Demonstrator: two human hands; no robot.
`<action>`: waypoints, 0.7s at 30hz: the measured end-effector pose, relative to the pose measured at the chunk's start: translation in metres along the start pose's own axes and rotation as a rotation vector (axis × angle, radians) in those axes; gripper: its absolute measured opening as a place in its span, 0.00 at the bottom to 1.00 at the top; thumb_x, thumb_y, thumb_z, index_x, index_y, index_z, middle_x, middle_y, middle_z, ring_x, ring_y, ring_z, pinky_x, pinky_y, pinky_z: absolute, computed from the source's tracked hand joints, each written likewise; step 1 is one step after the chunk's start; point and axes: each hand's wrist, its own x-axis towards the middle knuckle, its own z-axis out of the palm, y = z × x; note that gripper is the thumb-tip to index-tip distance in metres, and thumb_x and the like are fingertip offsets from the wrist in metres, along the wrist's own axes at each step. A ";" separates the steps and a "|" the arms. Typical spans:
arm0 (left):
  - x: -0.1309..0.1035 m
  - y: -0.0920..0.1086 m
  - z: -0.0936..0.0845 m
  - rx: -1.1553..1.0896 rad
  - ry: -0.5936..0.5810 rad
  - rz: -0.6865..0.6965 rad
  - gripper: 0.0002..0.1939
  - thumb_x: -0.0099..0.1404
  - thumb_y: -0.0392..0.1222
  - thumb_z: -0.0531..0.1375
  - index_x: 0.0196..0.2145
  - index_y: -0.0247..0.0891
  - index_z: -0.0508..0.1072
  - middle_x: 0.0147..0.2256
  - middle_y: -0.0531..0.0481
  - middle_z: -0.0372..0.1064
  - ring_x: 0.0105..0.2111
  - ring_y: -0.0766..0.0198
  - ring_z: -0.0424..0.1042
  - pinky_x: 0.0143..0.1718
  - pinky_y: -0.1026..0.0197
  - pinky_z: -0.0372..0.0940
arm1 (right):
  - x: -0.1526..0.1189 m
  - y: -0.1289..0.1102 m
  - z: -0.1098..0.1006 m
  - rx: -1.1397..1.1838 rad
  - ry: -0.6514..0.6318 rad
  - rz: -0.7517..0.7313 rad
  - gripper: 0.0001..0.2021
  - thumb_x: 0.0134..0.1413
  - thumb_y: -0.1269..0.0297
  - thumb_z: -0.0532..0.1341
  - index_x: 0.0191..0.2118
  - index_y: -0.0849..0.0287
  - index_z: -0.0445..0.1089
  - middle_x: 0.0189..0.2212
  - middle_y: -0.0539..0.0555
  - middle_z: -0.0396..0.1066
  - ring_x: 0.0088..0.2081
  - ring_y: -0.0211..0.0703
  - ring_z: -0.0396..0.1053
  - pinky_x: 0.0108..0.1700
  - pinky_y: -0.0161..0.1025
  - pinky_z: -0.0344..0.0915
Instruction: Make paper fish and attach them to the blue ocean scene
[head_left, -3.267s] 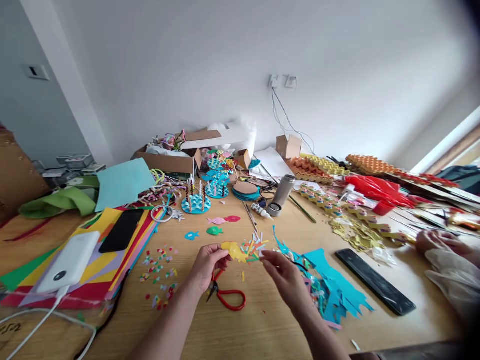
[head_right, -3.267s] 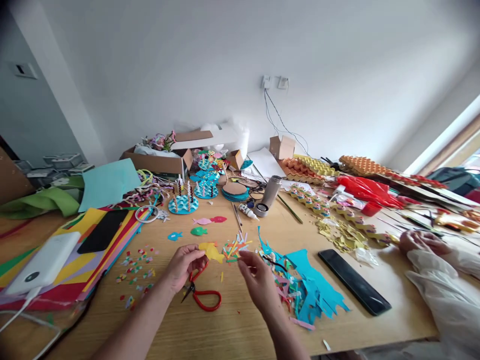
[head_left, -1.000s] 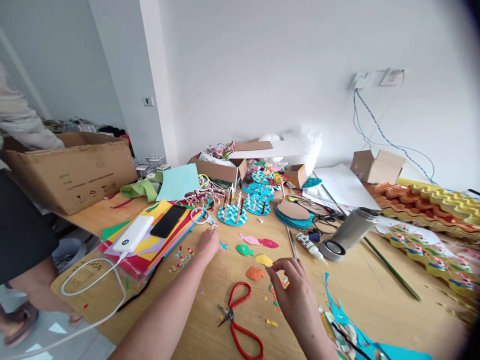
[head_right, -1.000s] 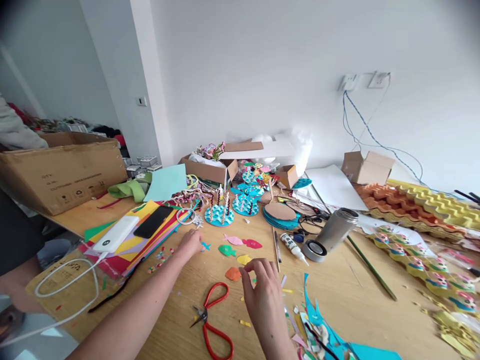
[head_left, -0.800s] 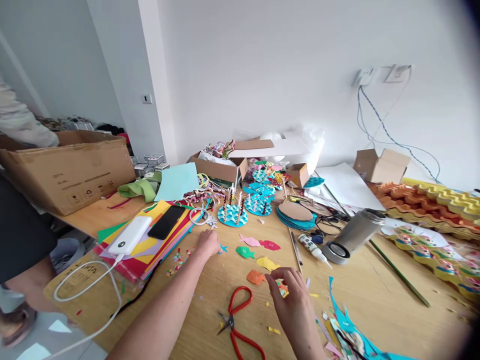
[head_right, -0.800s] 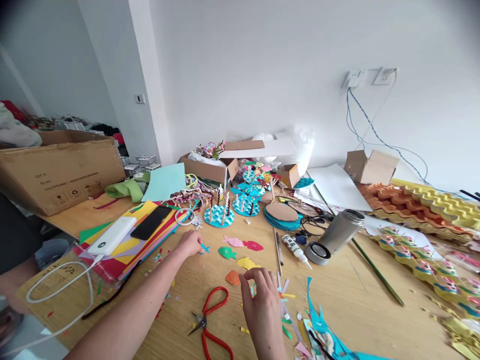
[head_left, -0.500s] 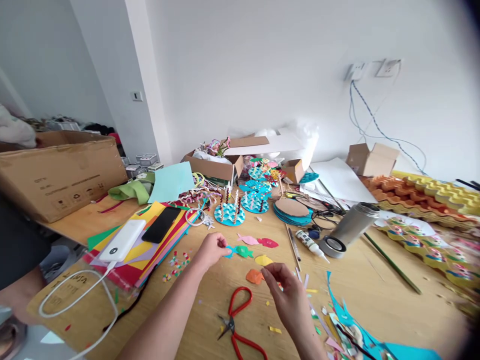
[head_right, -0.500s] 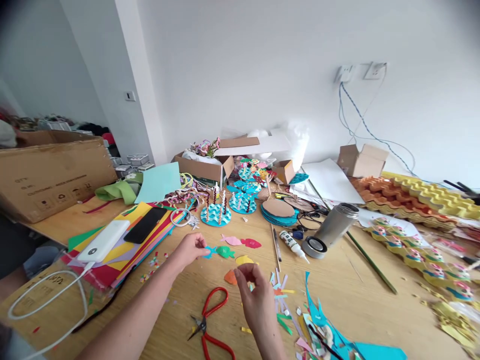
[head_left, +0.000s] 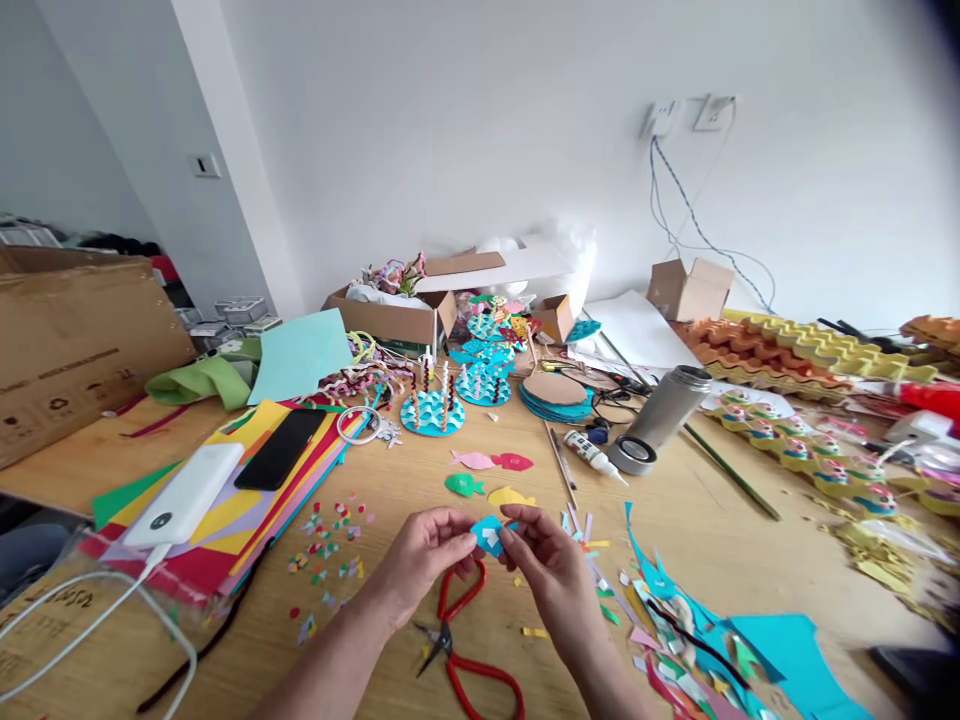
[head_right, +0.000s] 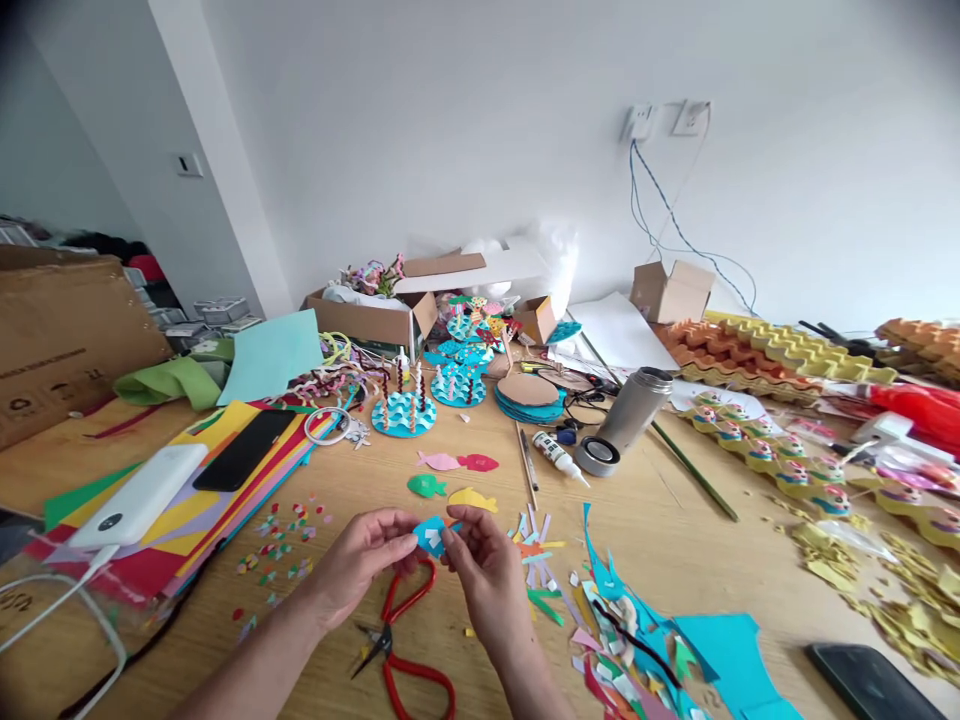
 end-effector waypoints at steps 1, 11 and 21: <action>0.000 -0.003 0.000 0.012 0.009 0.001 0.15 0.54 0.48 0.65 0.33 0.31 0.76 0.29 0.44 0.73 0.26 0.66 0.68 0.29 0.64 0.63 | 0.000 -0.001 0.000 -0.009 -0.004 -0.005 0.23 0.41 0.48 0.67 0.38 0.59 0.68 0.22 0.48 0.66 0.24 0.37 0.65 0.27 0.35 0.62; 0.002 -0.011 0.003 0.149 0.132 0.047 0.10 0.54 0.45 0.63 0.23 0.34 0.74 0.20 0.49 0.71 0.20 0.67 0.65 0.24 0.66 0.60 | -0.005 0.015 0.005 -0.024 -0.064 0.041 0.22 0.44 0.50 0.66 0.41 0.59 0.66 0.25 0.49 0.68 0.24 0.37 0.66 0.23 0.33 0.64; 0.004 -0.010 -0.003 0.116 0.356 0.077 0.08 0.50 0.43 0.63 0.23 0.35 0.73 0.20 0.49 0.73 0.20 0.67 0.67 0.23 0.66 0.62 | -0.009 -0.021 -0.020 -0.315 -0.207 0.140 0.14 0.45 0.53 0.64 0.28 0.60 0.68 0.20 0.48 0.65 0.23 0.37 0.64 0.25 0.34 0.63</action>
